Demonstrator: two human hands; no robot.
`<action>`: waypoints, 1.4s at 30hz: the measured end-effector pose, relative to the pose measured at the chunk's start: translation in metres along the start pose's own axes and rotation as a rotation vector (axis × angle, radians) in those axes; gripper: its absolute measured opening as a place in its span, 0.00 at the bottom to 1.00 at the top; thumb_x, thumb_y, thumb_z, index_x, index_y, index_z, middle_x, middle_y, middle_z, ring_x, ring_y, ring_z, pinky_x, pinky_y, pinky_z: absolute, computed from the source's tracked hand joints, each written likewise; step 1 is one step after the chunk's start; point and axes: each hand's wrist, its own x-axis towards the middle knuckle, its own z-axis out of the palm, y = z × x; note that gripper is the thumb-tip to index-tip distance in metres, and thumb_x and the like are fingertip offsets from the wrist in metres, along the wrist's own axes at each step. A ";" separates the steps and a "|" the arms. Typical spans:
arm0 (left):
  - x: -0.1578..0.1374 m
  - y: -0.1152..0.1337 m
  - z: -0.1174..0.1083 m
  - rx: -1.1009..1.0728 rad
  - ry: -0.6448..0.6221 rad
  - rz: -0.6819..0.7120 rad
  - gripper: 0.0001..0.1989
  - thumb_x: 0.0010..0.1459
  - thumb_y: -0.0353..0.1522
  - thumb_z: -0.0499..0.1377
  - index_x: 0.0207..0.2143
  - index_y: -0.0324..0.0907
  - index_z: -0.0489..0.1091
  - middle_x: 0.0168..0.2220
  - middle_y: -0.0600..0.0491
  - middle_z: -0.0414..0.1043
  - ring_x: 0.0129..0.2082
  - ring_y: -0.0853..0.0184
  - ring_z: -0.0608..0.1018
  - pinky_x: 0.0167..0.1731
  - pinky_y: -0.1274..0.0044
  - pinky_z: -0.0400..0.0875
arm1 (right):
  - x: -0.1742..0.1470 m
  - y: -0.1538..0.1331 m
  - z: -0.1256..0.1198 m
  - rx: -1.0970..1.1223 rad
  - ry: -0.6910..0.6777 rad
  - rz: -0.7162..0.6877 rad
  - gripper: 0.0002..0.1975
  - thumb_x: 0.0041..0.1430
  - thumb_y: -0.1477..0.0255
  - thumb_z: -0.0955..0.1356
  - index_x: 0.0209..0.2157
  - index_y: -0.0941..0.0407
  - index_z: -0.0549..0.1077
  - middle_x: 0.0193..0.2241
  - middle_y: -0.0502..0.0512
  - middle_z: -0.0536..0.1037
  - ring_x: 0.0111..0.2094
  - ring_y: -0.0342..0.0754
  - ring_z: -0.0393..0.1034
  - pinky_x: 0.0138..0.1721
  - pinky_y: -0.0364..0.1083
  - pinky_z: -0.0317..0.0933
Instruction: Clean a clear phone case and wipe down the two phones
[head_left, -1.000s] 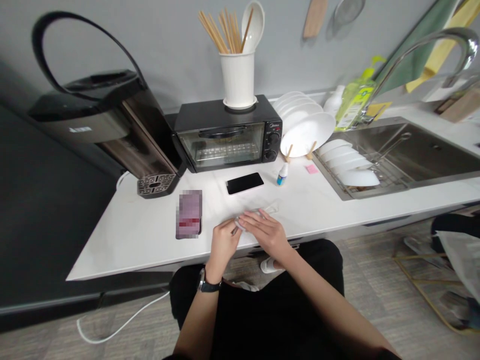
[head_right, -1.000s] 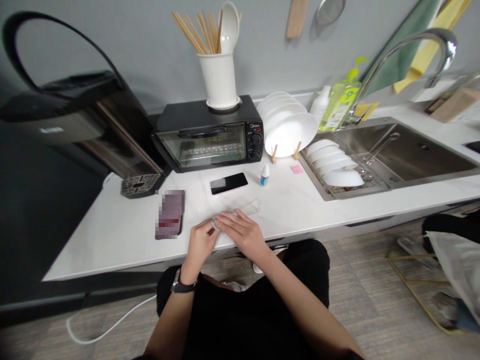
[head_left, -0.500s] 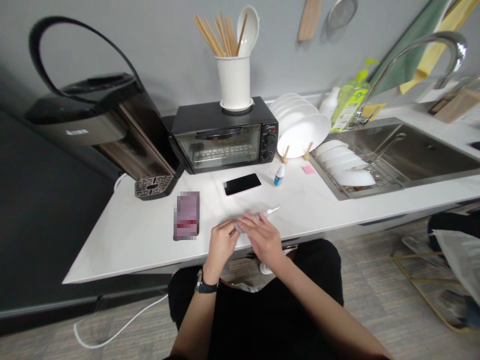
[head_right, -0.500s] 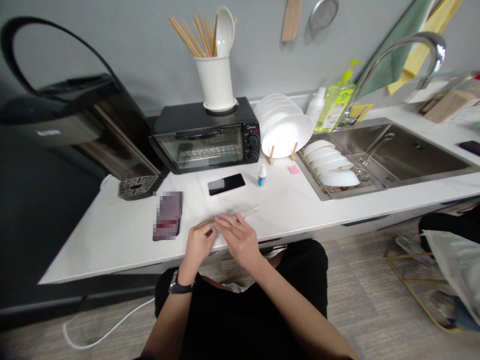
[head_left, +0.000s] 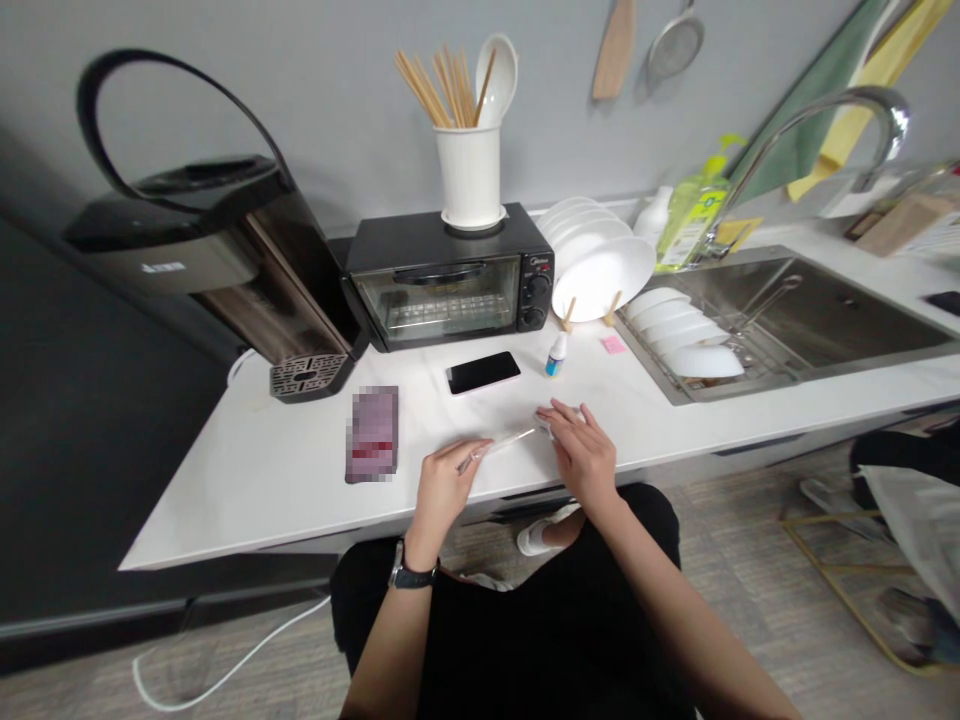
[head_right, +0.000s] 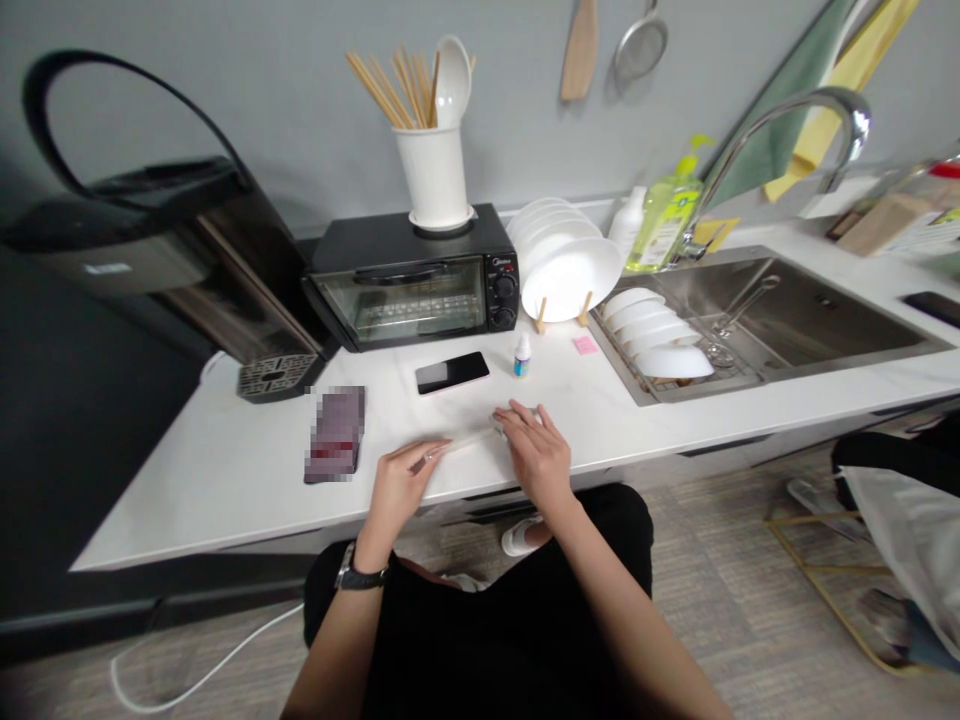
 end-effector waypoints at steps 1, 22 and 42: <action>0.000 0.000 0.001 -0.001 0.005 -0.004 0.11 0.70 0.31 0.61 0.46 0.47 0.85 0.44 0.49 0.89 0.43 0.58 0.90 0.46 0.68 0.86 | 0.001 0.003 -0.001 -0.013 0.014 0.030 0.29 0.70 0.82 0.64 0.65 0.42 0.76 0.57 0.56 0.85 0.64 0.60 0.75 0.71 0.67 0.65; 0.002 0.000 -0.001 0.055 0.009 0.047 0.17 0.69 0.31 0.53 0.39 0.39 0.83 0.35 0.50 0.86 0.37 0.64 0.89 0.39 0.73 0.80 | -0.005 -0.016 0.017 0.115 -0.109 -0.196 0.32 0.74 0.81 0.64 0.73 0.42 0.66 0.63 0.50 0.80 0.66 0.50 0.73 0.72 0.56 0.67; 0.000 -0.004 -0.006 0.045 -0.010 -0.017 0.14 0.61 0.24 0.57 0.24 0.43 0.75 0.26 0.51 0.82 0.27 0.63 0.84 0.31 0.75 0.78 | 0.003 -0.067 0.040 0.140 -0.230 -0.173 0.26 0.75 0.78 0.61 0.62 0.37 0.77 0.62 0.44 0.80 0.64 0.49 0.75 0.70 0.57 0.69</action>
